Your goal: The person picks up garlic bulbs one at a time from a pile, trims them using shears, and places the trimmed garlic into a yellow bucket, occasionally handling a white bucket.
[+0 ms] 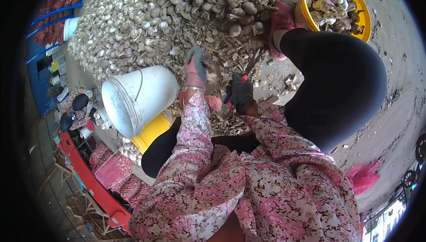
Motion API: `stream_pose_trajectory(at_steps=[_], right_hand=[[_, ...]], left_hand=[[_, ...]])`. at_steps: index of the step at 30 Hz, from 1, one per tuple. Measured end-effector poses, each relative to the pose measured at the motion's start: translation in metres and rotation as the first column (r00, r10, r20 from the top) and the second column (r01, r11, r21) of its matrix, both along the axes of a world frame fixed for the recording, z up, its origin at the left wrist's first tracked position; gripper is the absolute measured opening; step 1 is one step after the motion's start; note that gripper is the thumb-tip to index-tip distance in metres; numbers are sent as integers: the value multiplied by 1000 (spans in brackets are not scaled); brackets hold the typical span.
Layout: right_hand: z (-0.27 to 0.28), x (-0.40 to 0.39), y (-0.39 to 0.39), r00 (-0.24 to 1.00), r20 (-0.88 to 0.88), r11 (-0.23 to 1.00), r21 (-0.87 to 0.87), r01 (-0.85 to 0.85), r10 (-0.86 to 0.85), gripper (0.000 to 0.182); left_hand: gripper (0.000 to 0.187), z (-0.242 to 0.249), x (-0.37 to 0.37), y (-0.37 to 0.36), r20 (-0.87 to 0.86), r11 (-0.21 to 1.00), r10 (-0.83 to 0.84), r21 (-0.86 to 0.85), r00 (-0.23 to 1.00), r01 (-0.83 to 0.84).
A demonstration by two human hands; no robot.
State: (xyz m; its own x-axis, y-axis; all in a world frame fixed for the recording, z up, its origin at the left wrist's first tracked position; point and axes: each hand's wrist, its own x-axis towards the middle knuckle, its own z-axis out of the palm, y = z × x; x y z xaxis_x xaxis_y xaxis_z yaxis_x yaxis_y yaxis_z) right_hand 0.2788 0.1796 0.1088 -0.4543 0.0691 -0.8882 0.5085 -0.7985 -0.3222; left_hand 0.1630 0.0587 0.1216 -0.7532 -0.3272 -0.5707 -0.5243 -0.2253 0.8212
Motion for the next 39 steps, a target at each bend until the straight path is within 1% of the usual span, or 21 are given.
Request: stream_pose_trajectory(at_steps=[2,5,7,8,10,11,12,13,14,16,18,20,22,24,26,30,31,34,36,38,39], right_hand=[[-3,1,0,990,-138,998,65,21,-12,21],[11,-23,5,995,53,994,68,-90,86,23],[-22,-19,-7,994,-48,960,270,-79,95,21],[-43,-14,-13,980,-151,889,455,-50,132,20],[-41,-18,-5,980,-100,888,447,-108,170,31],[-19,-25,6,970,55,885,399,-239,237,37],[7,-38,17,930,199,872,332,-360,309,44],[20,-44,24,920,180,865,319,-388,347,50],[14,-40,23,921,173,867,313,-387,349,50],[-10,-32,17,896,44,682,632,-366,441,51],[-10,-25,12,894,-29,691,646,-325,448,44],[19,-26,16,974,5,938,266,-221,228,30],[11,-15,15,986,-16,948,278,-157,168,29],[14,-12,19,1000,-6,991,129,-16,17,25],[6,-11,21,997,18,979,188,-83,81,26],[2,-21,26,997,33,961,268,-74,68,24],[4,-23,27,995,30,952,289,-104,100,24],[-12,-27,28,972,64,890,394,-231,225,25],[-35,-25,26,827,157,533,696,-481,540,36],[13,-44,38,788,148,461,740,-489,598,47],[24,-50,43,741,109,393,792,-468,663,50]], left_hand=[[42,-82,-27,25,-135,961,-273,-94,953,262],[59,-141,-70,70,147,818,-498,-246,854,520],[68,-161,-84,92,435,419,-466,-659,771,625],[68,-160,-88,96,435,421,-470,-654,768,629],[72,-157,-96,93,535,488,-402,-562,743,669],[50,-156,-97,84,423,569,-473,-522,772,635],[50,-156,-94,72,422,567,-471,-527,774,633],[38,-147,-85,60,240,835,-416,-282,877,472],[25,-137,-72,49,91,960,-281,39,955,279],[7,-125,-59,33,125,973,-230,28,965,229],[29,-169,-41,3,189,909,-292,-250,938,334],[35,-144,-38,14,210,898,-263,-304,942,318],[47,-80,-36,42,327,701,-261,-582,908,411],[59,-86,-39,48,238,791,-324,-462,916,400],[66,-94,-48,58,425,655,-389,-497,818,569],[74,-140,-53,73,407,570,-498,-513,766,642],[72,-147,-53,77,311,686,-442,-487,841,541],[69,-123,-59,93,449,707,-358,-443,819,552],[58,-137,-52,87,430,591,-372,-574,823,567],[48,-143,-49,68,19,910,-366,-202,931,362],[38,-139,-48,58,69,961,-260,-84,963,265]])
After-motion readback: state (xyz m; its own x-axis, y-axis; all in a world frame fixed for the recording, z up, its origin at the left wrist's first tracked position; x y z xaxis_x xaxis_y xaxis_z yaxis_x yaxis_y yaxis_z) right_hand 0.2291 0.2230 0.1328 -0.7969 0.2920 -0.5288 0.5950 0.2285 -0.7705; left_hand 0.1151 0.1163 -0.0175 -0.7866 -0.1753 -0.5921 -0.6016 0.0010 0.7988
